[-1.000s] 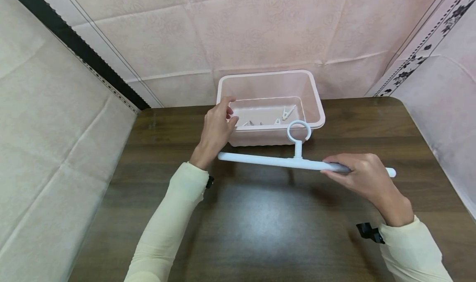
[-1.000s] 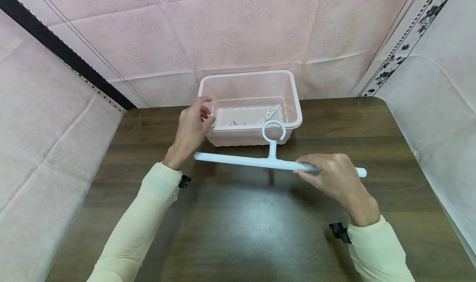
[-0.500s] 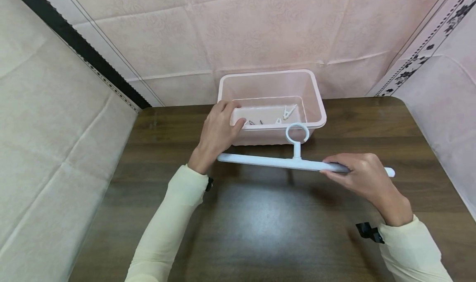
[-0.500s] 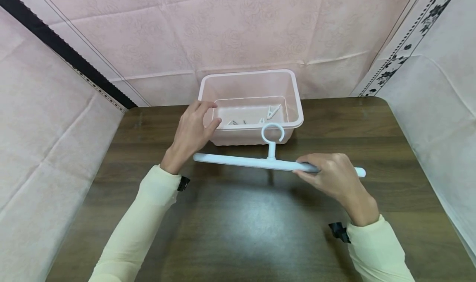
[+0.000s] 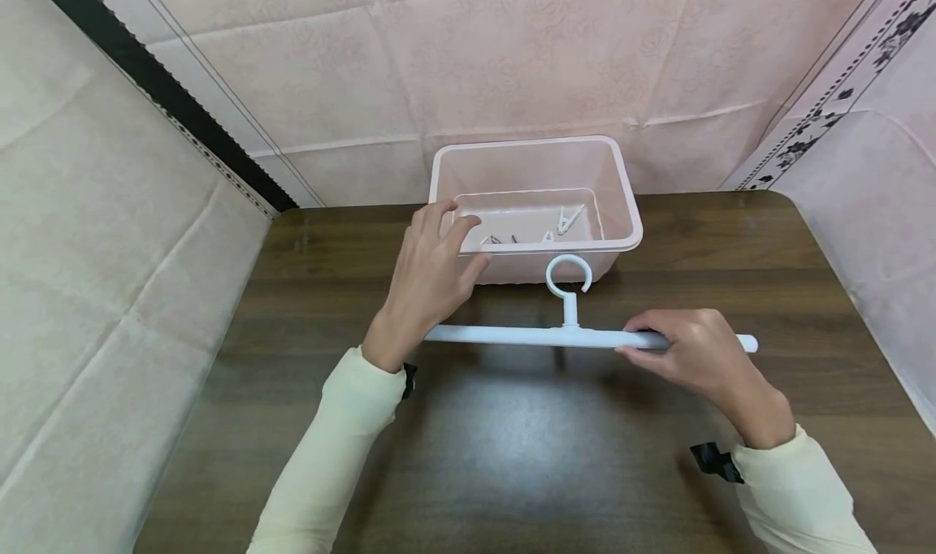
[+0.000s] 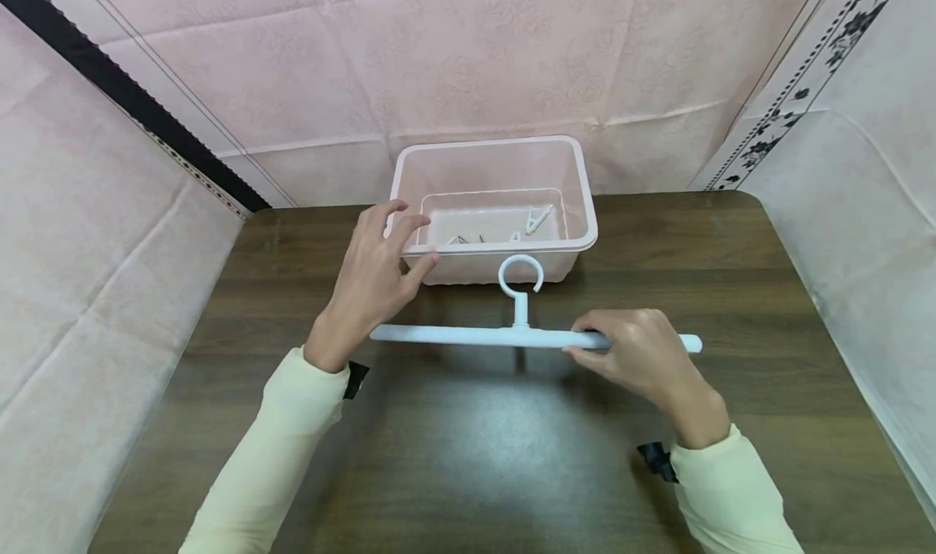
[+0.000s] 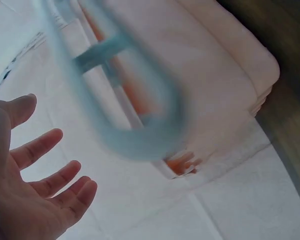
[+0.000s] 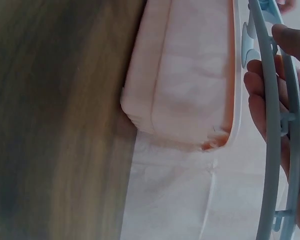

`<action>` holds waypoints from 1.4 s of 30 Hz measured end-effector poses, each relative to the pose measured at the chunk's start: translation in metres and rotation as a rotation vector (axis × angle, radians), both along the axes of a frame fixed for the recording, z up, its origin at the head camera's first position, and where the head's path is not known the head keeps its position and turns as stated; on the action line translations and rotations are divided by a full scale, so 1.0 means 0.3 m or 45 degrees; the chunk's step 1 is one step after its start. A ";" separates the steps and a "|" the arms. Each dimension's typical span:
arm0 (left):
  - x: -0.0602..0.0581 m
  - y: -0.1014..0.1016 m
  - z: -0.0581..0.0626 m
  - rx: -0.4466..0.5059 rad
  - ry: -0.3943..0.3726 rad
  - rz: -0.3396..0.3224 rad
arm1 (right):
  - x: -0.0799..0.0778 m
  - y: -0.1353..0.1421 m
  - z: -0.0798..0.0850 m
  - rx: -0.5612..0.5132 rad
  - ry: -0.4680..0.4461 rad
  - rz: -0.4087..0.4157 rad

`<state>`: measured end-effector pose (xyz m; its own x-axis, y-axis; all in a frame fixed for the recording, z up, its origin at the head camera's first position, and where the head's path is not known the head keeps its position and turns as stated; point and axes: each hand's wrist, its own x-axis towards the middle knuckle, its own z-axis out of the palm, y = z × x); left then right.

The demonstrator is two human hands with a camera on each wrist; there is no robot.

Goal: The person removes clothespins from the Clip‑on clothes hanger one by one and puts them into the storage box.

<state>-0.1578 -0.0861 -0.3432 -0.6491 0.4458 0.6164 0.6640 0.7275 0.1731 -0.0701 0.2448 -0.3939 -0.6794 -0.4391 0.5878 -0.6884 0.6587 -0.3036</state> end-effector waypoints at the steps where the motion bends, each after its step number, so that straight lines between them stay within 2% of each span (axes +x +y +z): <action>1: 0.006 -0.001 0.002 -0.006 0.006 0.000 | 0.002 -0.005 -0.004 0.002 -0.013 0.005; 6: 0.044 -0.005 0.008 -0.055 0.038 0.047 | 0.010 -0.030 -0.030 0.016 -0.025 0.011; 10: 0.077 -0.007 -0.007 -0.102 0.060 0.118 | 0.017 -0.056 -0.057 0.019 -0.021 0.013; 15: 0.123 -0.003 -0.031 -0.154 0.072 0.156 | 0.026 -0.087 -0.096 0.024 0.009 0.022; 18: 0.154 -0.001 -0.045 -0.219 0.050 0.178 | 0.032 -0.101 -0.116 0.032 0.012 0.026; 21: 0.179 0.000 -0.057 -0.339 -0.030 0.191 | 0.037 -0.110 -0.134 0.035 -0.002 0.020; 26: 0.205 0.002 -0.073 -0.563 -0.212 0.170 | 0.046 -0.120 -0.161 0.082 -0.104 0.025; 29: 0.210 0.001 -0.082 -0.628 -0.252 0.151 | 0.054 -0.127 -0.172 0.142 -0.203 0.017; 35: 0.217 -0.005 -0.086 -0.629 -0.273 0.120 | 0.064 -0.143 -0.181 0.241 -0.374 0.044; 42: 0.228 -0.005 -0.081 -0.632 -0.274 0.115 | 0.064 -0.149 -0.188 0.301 -0.405 0.105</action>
